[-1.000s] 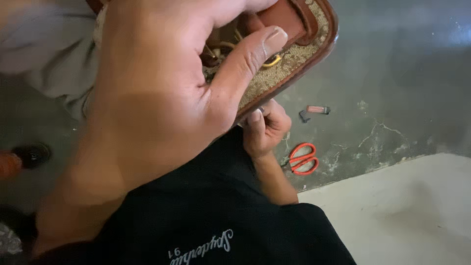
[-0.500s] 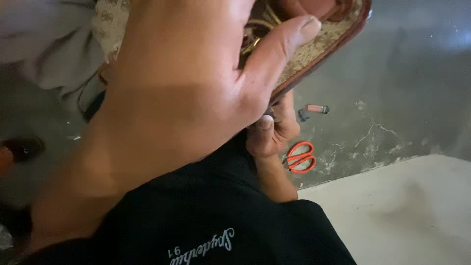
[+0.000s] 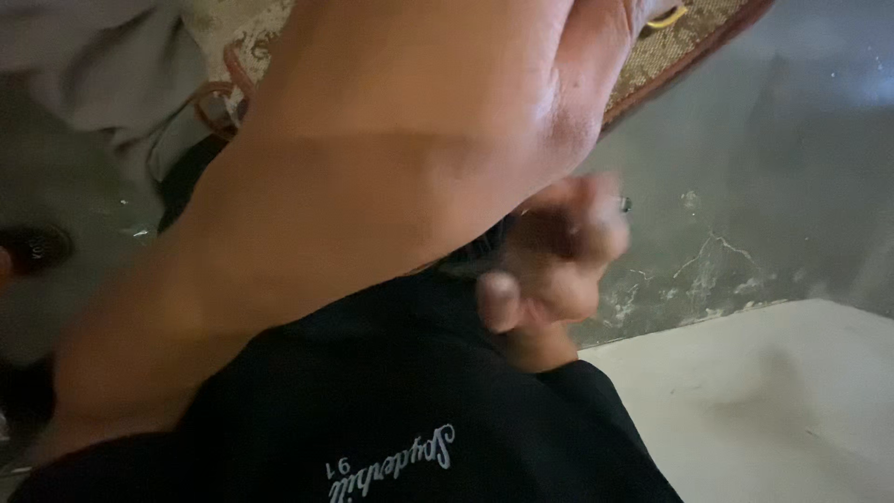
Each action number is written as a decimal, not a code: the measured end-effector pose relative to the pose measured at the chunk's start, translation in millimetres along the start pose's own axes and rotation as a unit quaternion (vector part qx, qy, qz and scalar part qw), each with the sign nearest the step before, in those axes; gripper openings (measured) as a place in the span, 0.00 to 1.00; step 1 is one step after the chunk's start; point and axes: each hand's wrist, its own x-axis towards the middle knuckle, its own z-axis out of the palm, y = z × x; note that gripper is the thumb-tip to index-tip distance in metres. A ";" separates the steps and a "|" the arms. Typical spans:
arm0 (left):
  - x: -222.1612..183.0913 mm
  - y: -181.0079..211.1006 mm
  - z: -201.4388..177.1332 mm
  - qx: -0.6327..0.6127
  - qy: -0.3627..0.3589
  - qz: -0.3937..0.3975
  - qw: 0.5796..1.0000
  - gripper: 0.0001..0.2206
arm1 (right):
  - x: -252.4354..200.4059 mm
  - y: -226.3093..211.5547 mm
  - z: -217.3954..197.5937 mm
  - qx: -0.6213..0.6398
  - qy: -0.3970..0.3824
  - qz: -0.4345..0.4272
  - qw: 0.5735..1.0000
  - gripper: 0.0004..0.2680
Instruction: The person cleans the edges and seams of a patterned handbag using a small cloth.
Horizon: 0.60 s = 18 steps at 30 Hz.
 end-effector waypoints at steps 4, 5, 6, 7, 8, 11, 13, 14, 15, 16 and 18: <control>4.5 -7.5 11.4 0.007 -0.002 0.000 1.000 0.23 | 1.6 -5.0 19.0 0.023 0.018 -0.089 0.996 0.10; 6.9 -8.6 14.7 0.009 -0.003 0.000 1.000 0.23 | 2.1 -6.4 23.1 0.029 0.023 -0.111 0.993 0.09; 8.3 -9.3 16.7 0.009 -0.003 0.001 1.000 0.23 | -1.6 -4.8 21.5 0.028 0.022 -0.112 0.993 0.09; 9.8 -9.8 18.7 0.010 -0.004 0.002 1.000 0.24 | -5.2 -3.2 19.9 0.025 0.021 -0.105 0.994 0.07; 11.8 -10.5 19.5 0.012 -0.005 0.002 1.000 0.24 | -8.0 -1.1 18.8 0.023 0.020 -0.100 0.995 0.07; 16.4 -7.8 17.6 0.018 -0.008 0.002 1.000 0.25 | 5.3 0.5 19.7 0.017 0.004 -0.115 0.993 0.12; 27.2 -7.8 18.2 0.023 -0.011 0.010 1.000 0.26 | 5.3 -1.1 12.0 0.001 0.000 -0.106 0.994 0.08; 31.7 -7.0 19.2 0.024 -0.012 0.013 1.000 0.26 | 4.9 -2.9 7.8 -0.013 -0.005 -0.094 0.996 0.06; 35.7 -5.5 17.5 0.026 -0.014 0.016 0.999 0.27 | 4.7 -4.6 1.2 -0.015 -0.004 -0.096 0.995 0.06; 40.0 -4.2 15.2 0.028 -0.016 0.019 0.999 0.27 | 4.6 -6.1 -5.1 -0.033 -0.035 -0.079 0.996 0.10; 48.1 -2.0 13.8 0.032 -0.020 0.025 0.999 0.28 | 5.8 -5.8 -10.5 -0.054 -0.064 -0.063 0.994 0.16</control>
